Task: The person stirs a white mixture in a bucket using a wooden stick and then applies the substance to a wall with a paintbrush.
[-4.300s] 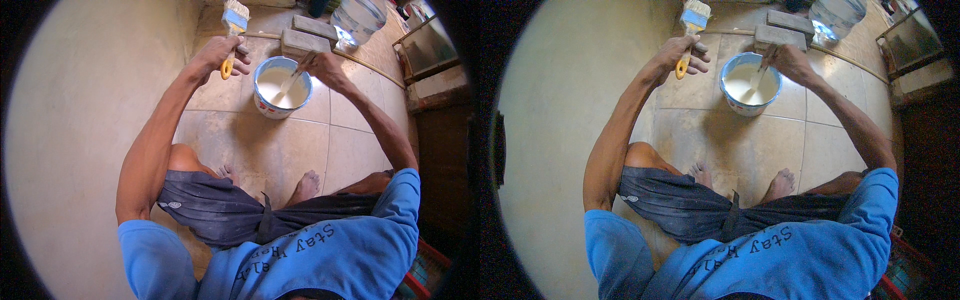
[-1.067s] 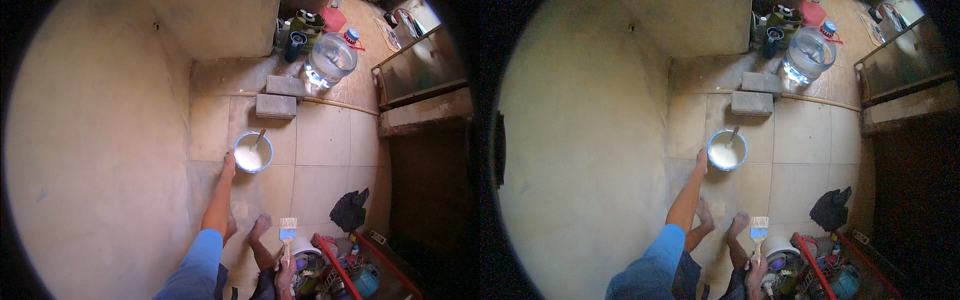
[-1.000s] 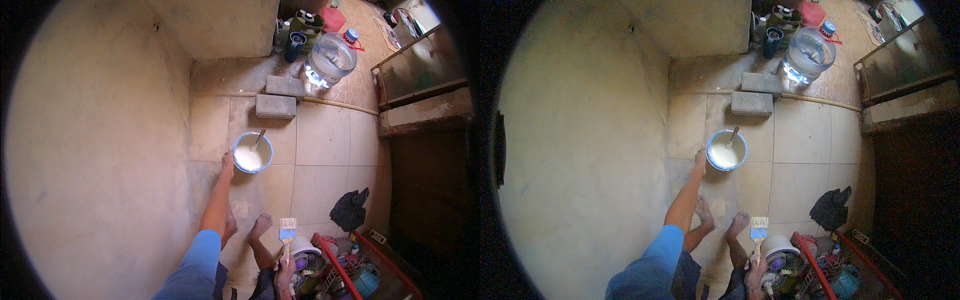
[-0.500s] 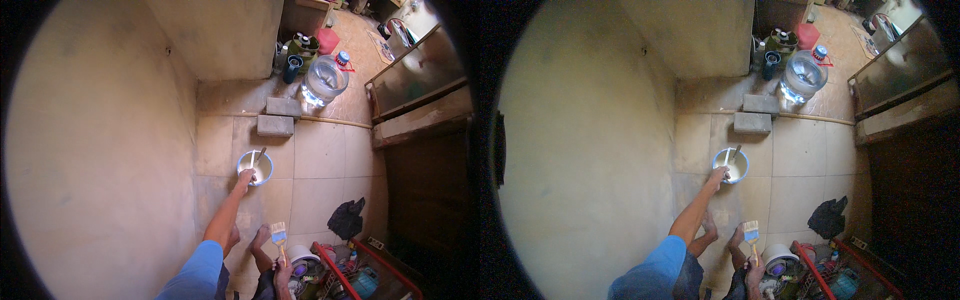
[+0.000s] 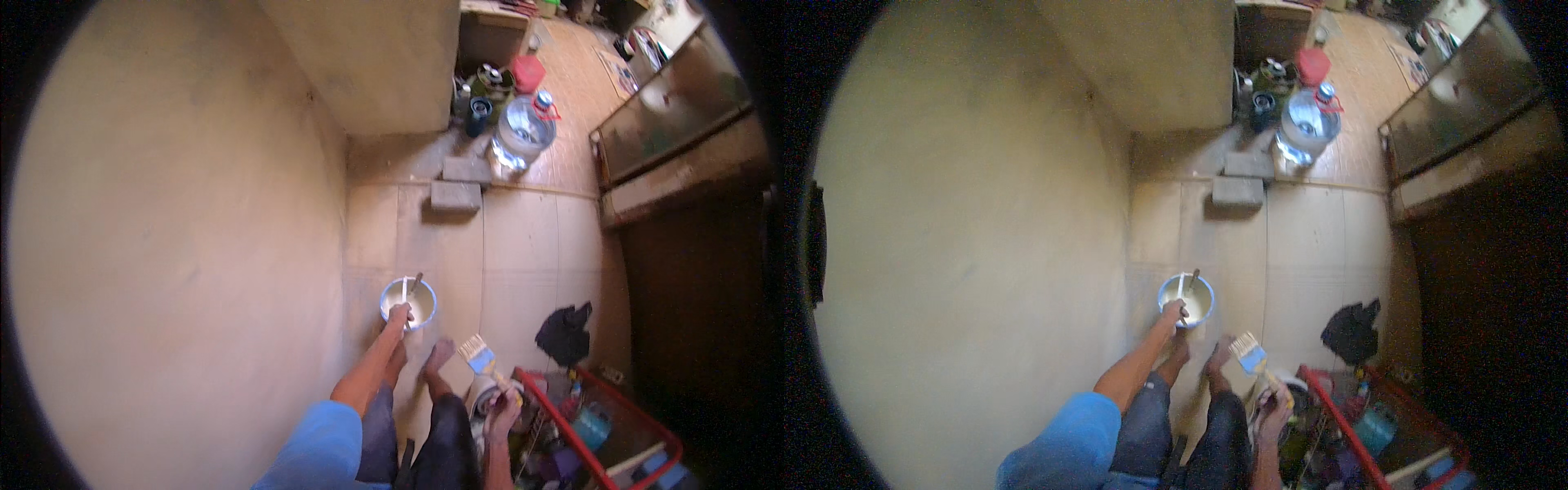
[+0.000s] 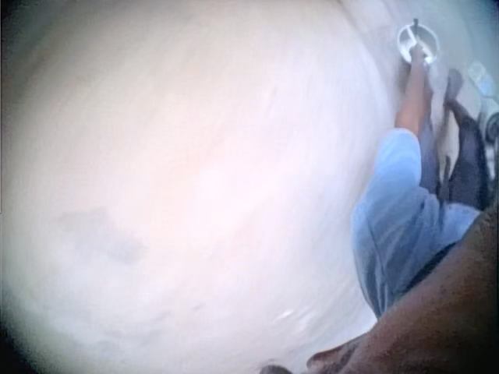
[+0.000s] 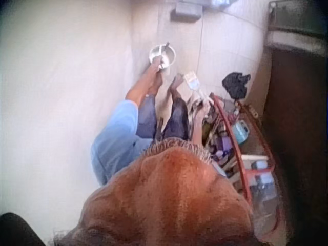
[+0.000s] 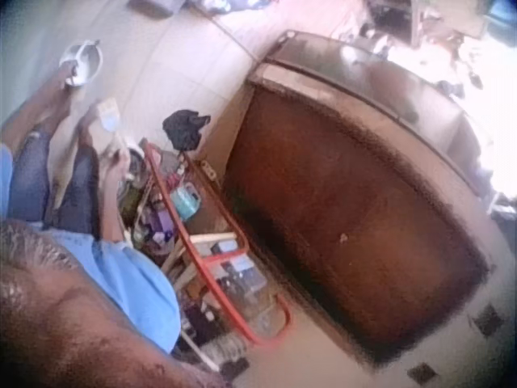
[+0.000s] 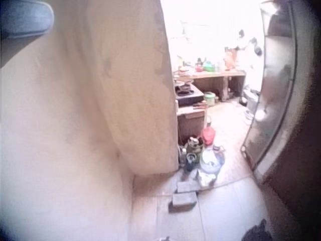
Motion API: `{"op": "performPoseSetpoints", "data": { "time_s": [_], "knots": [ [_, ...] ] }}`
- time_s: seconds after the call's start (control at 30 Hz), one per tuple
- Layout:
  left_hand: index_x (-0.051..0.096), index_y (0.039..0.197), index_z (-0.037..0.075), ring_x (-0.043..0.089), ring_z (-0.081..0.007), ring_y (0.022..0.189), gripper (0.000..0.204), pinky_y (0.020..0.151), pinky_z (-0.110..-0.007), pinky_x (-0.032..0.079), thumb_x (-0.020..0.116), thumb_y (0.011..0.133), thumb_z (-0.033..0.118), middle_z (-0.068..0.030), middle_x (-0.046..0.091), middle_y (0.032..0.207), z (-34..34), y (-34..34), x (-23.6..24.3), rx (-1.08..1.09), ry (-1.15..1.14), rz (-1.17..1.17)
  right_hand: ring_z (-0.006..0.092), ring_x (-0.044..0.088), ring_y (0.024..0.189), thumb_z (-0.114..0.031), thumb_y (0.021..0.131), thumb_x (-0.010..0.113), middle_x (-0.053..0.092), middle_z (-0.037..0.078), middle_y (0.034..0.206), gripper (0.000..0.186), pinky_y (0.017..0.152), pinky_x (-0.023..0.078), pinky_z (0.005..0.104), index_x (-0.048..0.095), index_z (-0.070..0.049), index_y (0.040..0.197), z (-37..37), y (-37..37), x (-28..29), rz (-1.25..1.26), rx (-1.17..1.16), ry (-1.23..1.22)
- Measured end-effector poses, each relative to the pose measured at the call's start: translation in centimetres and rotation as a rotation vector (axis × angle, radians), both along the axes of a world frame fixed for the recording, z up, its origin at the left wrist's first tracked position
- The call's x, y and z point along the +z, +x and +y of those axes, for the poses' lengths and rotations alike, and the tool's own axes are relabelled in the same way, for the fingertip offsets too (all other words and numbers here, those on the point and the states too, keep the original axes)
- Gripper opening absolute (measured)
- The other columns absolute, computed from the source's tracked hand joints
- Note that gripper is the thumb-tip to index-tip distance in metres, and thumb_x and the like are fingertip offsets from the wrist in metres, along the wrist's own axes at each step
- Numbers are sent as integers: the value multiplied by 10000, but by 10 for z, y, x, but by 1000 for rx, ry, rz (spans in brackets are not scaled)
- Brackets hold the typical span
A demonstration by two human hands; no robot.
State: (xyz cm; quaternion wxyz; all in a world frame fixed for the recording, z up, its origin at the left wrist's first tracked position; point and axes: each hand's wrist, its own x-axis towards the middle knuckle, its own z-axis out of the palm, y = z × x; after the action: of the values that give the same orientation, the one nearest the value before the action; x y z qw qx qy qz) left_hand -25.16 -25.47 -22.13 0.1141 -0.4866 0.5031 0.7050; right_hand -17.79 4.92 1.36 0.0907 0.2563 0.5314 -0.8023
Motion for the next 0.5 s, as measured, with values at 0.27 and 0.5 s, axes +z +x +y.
{"op": "performPoseSetpoints", "data": {
  "time_s": [0.27, 0.5],
  "knots": [
    [570, 808, 36, 550, -174, 555, 171, 595, -330, 483, 524, 843, 196, -57, 545, 620, 8, 119, 32, 87, 137, 65, 149, 507, 668, -456, 911, 511, 505, -11, 698, 320, 563, 399, 313, 569, -143, 946, 45, 40, 69, -197, -253, -220],
    [551, 813, 33, 562, -180, 593, 184, 604, -309, 463, 567, 793, 215, -83, 564, 666, 17, 170, 16, 13, 181, 102, 163, 506, 721, -332, 939, 475, 561, 34, 841, 290, 642, 414, 352, 559, -79, 1054, 78, 89, 81, 210, -181, -356]
  ]
}}
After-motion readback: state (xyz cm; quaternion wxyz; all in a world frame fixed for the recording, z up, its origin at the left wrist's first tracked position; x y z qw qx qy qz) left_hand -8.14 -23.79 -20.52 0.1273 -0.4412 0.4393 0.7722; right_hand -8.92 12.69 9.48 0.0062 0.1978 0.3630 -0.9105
